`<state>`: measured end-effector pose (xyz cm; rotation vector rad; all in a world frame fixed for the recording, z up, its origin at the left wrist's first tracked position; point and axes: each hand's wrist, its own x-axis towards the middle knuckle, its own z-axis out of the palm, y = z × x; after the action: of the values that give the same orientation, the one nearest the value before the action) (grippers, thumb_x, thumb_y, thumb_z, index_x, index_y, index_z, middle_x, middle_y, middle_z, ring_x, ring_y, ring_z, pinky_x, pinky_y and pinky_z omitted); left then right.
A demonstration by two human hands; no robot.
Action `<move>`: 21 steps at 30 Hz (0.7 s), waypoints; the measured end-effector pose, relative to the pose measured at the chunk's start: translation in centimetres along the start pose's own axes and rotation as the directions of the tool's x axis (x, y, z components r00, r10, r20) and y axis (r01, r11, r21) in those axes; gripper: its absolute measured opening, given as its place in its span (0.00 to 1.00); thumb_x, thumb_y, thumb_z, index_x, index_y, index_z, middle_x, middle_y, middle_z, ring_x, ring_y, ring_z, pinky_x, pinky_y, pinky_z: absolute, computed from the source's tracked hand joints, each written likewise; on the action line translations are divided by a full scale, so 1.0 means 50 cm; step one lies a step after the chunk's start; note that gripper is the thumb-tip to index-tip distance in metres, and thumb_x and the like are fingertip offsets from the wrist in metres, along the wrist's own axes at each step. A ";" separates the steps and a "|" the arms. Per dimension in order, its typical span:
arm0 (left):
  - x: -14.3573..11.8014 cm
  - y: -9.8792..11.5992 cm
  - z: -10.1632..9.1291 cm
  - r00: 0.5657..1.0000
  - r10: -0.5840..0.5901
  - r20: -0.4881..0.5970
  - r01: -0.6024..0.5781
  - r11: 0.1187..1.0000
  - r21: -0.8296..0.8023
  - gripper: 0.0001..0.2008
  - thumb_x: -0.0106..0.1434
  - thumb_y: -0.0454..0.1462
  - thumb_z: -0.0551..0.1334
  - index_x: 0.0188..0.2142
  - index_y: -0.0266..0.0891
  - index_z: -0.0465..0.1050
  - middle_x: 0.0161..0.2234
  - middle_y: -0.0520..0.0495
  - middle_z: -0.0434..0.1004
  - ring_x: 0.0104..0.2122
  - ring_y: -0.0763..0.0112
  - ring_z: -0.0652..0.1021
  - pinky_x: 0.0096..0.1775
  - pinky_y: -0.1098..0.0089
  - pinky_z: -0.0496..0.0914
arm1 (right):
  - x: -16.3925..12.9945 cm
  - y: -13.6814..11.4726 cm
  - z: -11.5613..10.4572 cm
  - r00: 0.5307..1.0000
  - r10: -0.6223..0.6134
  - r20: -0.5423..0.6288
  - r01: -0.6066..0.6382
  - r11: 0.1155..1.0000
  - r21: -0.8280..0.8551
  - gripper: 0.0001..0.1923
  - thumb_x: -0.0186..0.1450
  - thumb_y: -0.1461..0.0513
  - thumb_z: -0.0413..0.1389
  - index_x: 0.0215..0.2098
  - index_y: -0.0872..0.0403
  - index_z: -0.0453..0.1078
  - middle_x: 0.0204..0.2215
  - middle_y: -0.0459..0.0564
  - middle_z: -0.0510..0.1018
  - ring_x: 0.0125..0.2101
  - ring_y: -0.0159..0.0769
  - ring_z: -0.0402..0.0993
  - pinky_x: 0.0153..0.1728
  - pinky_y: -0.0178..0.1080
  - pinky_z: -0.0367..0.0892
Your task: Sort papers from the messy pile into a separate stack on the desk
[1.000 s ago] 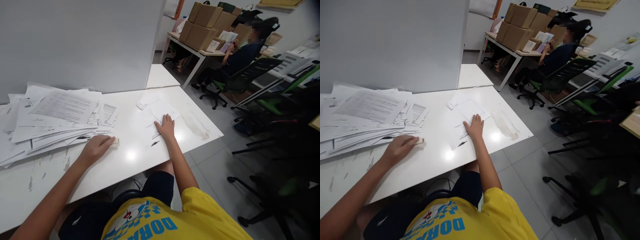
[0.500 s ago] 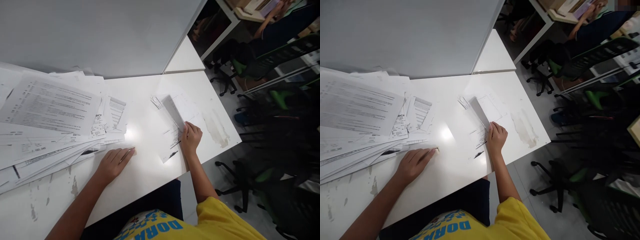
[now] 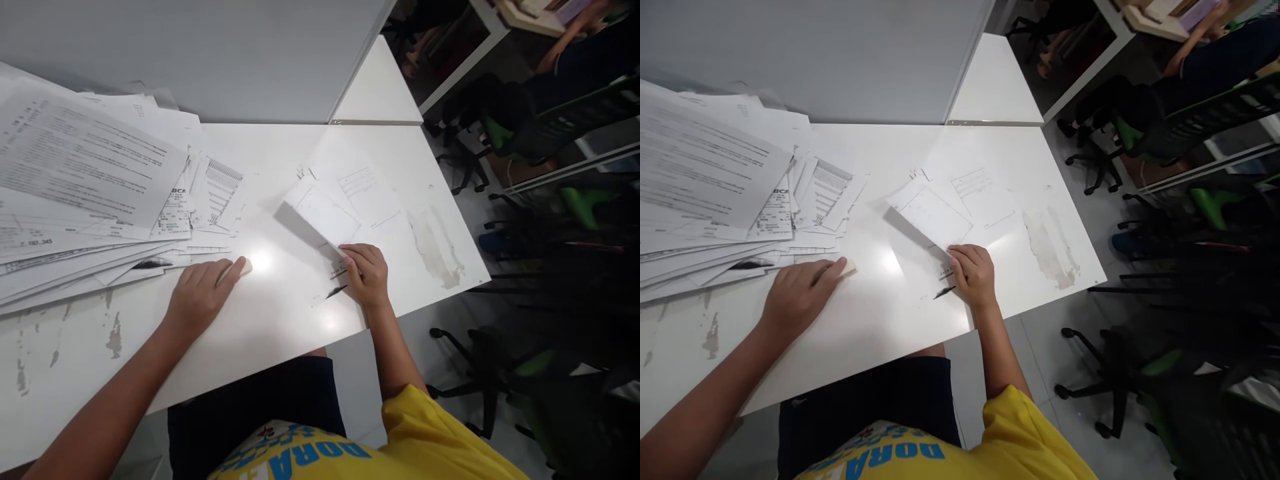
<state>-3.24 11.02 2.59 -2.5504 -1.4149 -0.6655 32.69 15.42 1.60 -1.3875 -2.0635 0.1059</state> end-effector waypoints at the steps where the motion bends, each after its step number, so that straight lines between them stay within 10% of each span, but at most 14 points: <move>1: -0.001 -0.001 0.002 1.000 -0.021 0.015 0.021 1.000 0.011 0.23 0.70 0.34 0.56 0.63 0.47 0.64 0.43 0.42 0.80 0.37 0.62 0.79 0.38 0.63 0.69 | -0.001 -0.002 -0.002 1.000 -0.012 0.010 0.011 1.000 0.029 0.18 0.72 0.57 0.46 0.40 0.49 0.78 0.40 0.53 0.83 0.41 0.44 0.78 0.44 0.51 0.71; 15: 0.029 -0.010 0.005 0.998 -0.058 0.013 0.058 0.998 0.022 0.20 0.71 0.43 0.51 0.58 0.42 0.70 0.47 0.38 0.77 0.45 0.55 0.75 0.46 0.57 0.67 | 0.004 -0.020 -0.011 0.983 -0.041 0.180 0.004 0.979 0.202 0.24 0.72 0.47 0.47 0.37 0.52 0.78 0.41 0.54 0.79 0.45 0.45 0.73 0.47 0.46 0.69; 21: 0.035 -0.020 0.005 0.998 -0.064 0.013 0.064 0.998 0.010 0.23 0.70 0.45 0.51 0.60 0.41 0.69 0.48 0.38 0.76 0.46 0.56 0.74 0.48 0.58 0.67 | 0.013 -0.009 0.003 0.999 -0.018 0.050 0.008 0.984 0.181 0.22 0.72 0.51 0.45 0.39 0.53 0.77 0.44 0.55 0.78 0.45 0.43 0.74 0.48 0.45 0.68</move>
<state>-3.22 13.00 3.10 -2.5166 -1.5059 -0.6504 32.09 15.82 1.94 -1.2724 -2.0486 0.3182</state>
